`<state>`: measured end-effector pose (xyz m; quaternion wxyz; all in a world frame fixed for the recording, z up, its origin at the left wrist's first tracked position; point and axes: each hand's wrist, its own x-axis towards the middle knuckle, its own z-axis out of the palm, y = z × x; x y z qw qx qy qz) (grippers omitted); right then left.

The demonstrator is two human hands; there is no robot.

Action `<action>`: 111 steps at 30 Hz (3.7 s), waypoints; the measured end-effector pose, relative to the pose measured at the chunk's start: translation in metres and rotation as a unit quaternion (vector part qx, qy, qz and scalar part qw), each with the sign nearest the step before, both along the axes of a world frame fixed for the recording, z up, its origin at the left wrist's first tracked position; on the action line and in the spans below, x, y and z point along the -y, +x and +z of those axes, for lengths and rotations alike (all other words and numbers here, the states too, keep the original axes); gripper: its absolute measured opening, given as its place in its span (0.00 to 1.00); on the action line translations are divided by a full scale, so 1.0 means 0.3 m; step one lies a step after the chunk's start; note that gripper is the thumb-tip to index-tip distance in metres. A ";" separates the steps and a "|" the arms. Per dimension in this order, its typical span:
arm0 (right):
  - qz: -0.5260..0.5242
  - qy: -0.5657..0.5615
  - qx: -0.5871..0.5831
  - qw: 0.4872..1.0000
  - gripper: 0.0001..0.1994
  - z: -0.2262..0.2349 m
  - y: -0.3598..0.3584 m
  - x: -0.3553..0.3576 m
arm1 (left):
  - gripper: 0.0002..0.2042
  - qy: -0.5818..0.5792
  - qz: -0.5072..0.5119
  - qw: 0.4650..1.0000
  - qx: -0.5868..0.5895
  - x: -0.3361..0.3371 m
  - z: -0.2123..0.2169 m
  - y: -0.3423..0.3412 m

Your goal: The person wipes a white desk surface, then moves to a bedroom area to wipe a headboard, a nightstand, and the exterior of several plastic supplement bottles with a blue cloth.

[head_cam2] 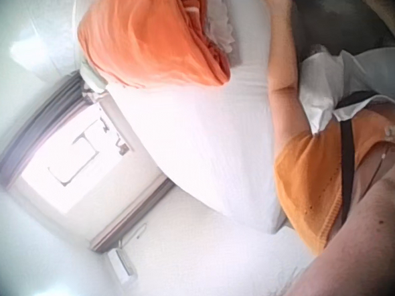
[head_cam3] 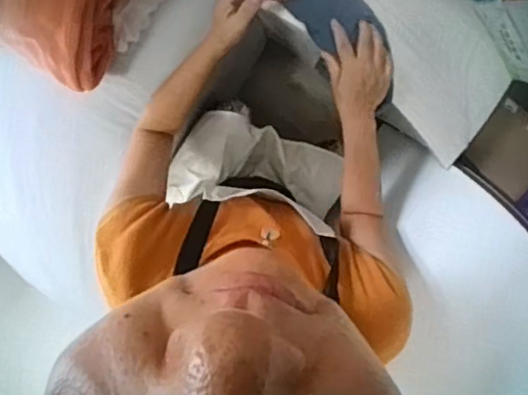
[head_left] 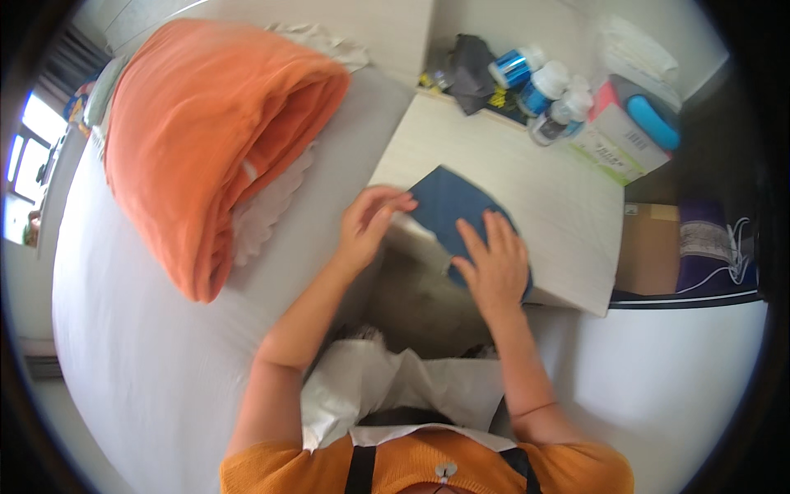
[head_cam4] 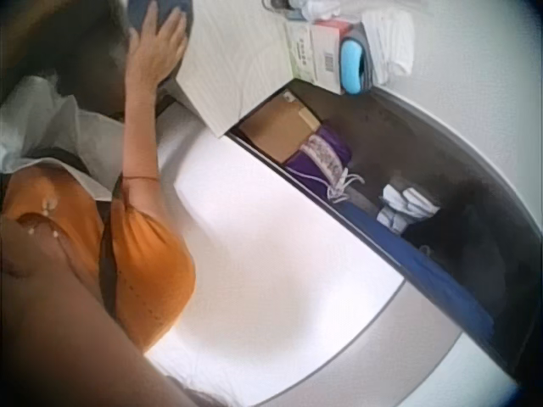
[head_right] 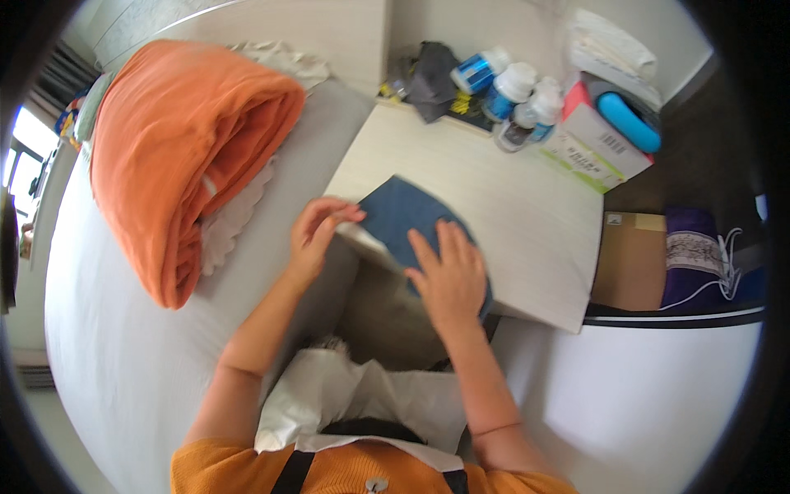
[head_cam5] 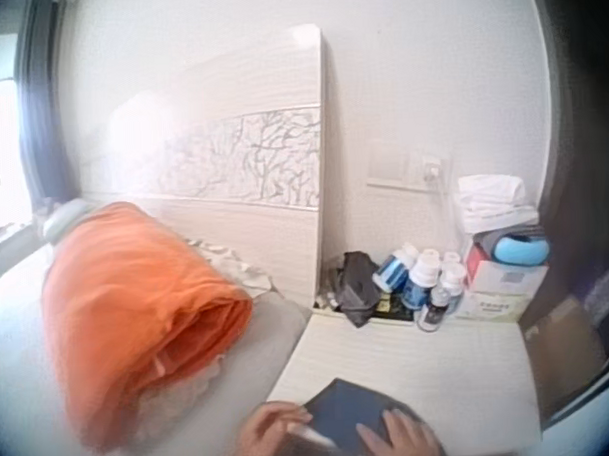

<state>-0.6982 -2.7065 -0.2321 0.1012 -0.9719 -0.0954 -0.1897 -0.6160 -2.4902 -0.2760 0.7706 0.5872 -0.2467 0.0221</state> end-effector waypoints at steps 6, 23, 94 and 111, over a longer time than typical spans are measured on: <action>0.017 -0.027 0.041 0.999 0.26 -0.030 0.018 0.007 | 0.20 -0.023 -0.012 0.999 -0.018 -0.019 0.085 0.063; 0.047 -0.030 0.242 0.969 0.20 -0.120 0.203 -0.416 | 0.16 -0.166 0.136 0.975 -0.066 -0.102 0.207 0.090; -0.203 0.153 0.126 0.959 0.20 -0.622 -0.219 0.078 | 0.12 -0.068 -0.058 0.985 -0.150 0.045 0.001 0.033; -0.115 0.024 0.098 0.988 0.21 -0.496 -0.291 0.189 | 0.13 -0.124 -0.101 0.968 -0.192 0.016 -0.010 0.050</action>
